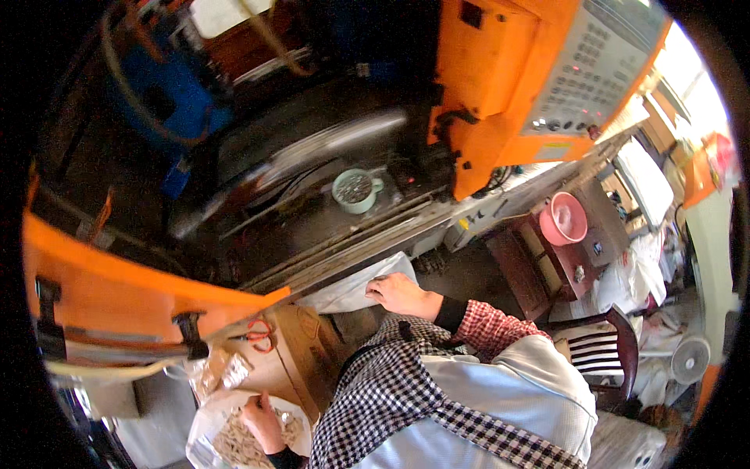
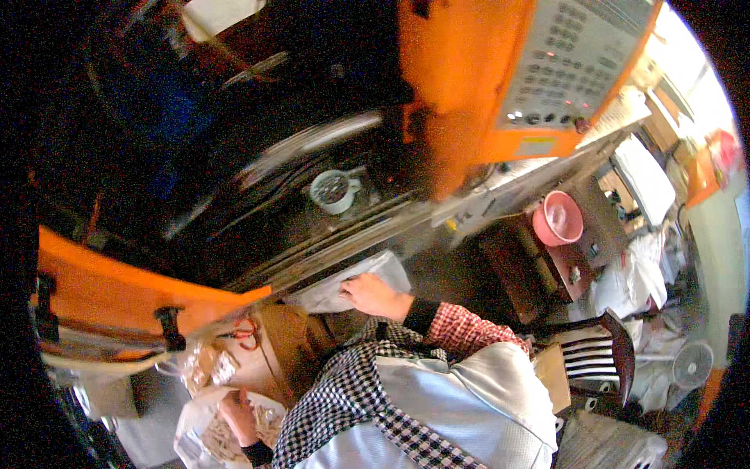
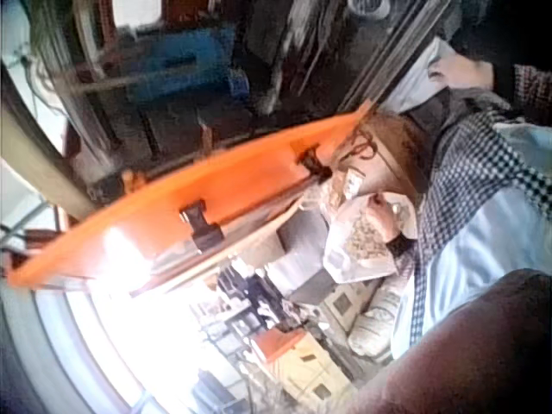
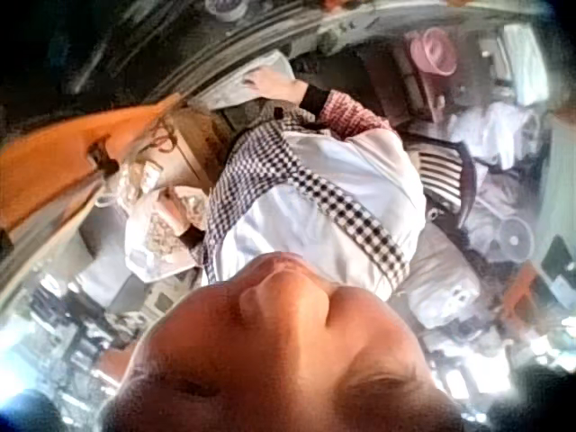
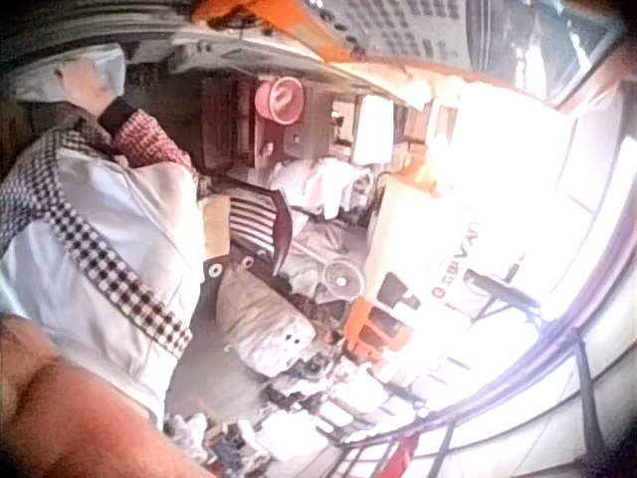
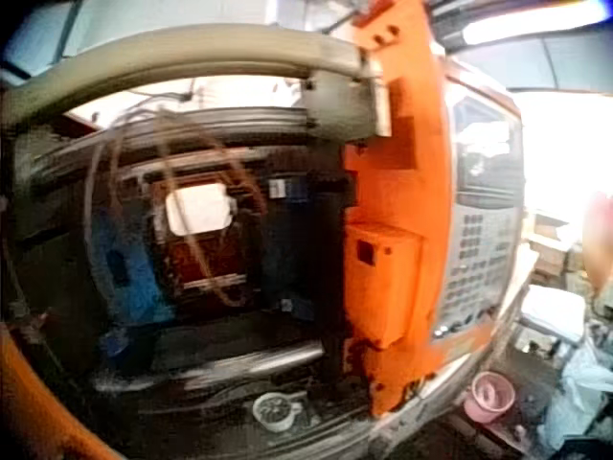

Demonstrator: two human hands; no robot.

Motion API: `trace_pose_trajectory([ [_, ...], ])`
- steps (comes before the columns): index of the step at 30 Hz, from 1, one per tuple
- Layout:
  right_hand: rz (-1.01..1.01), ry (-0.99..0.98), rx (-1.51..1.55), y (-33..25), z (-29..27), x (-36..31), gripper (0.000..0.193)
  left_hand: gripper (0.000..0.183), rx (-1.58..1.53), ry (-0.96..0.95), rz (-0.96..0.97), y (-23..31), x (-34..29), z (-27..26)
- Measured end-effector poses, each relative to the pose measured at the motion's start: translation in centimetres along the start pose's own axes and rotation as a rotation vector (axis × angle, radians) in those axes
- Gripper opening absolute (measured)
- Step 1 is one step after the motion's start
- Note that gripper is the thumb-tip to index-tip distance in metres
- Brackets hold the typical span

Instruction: The person assembles small white plastic components by hand, inserting pieces into a larger ring-like part. They repeatedly place the assembled units into a hopper on an orange industrial machine, then return to the table to continue assembling more parts from a bag.

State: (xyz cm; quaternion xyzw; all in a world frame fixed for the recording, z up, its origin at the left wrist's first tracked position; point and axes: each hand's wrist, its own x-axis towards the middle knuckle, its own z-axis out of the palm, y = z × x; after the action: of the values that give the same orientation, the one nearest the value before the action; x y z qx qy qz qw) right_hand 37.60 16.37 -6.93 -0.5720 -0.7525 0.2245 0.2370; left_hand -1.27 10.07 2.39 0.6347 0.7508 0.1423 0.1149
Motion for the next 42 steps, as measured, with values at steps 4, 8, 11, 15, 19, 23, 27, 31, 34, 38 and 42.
trace_pose_trajectory([
  [4,0.31,0.105,-0.069,4.7,-1.7,-2.0,0.025,0.027,0.032,-0.216,0.367,9.2,2.7,2.6],
  [8,0.557,0.555,-0.05,11.6,-5.4,-5.9,0.022,0.03,0.017,-0.402,0.512,14.9,4.3,5.4],
  [11,0.883,0.904,0.0,17.2,-9.8,-9.5,0.007,0.031,0.118,-0.35,0.698,19.2,5.1,6.6],
  [15,0.851,1.295,-0.05,25.2,-14.1,-13.4,0.01,0.036,0.225,-0.51,0.643,24.2,5.8,7.3],
  [19,0.896,1.355,-0.013,30.1,-15.1,-15.1,0.012,0.038,0.17,-0.607,0.739,27.3,6.7,8.6],
  [23,0.922,1.323,0.103,28.6,-13.3,-15.3,0.016,0.037,0.196,-0.702,0.702,31.2,5.4,8.0],
  [27,0.99,1.065,0.058,23.4,-9.6,-17.5,0.019,0.037,0.177,-0.69,0.914,31.0,4.8,9.2],
  [31,1.028,0.787,-0.015,19.9,-3.1,-22.0,0.023,0.036,0.193,-0.697,1.04,29.8,2.8,10.2],
  [34,1.153,0.639,-0.046,16.4,0.6,-26.2,0.022,0.036,0.189,-0.761,1.14,29.3,1.4,11.1],
  [38,1.191,0.466,0.021,15.0,3.7,-31.5,0.013,0.037,0.146,-0.871,1.233,28.2,-0.1,13.3],
  [42,1.111,0.692,-0.004,18.5,3.4,-33.3,0.02,0.038,0.195,-0.972,1.196,30.1,-1.7,12.7],
])
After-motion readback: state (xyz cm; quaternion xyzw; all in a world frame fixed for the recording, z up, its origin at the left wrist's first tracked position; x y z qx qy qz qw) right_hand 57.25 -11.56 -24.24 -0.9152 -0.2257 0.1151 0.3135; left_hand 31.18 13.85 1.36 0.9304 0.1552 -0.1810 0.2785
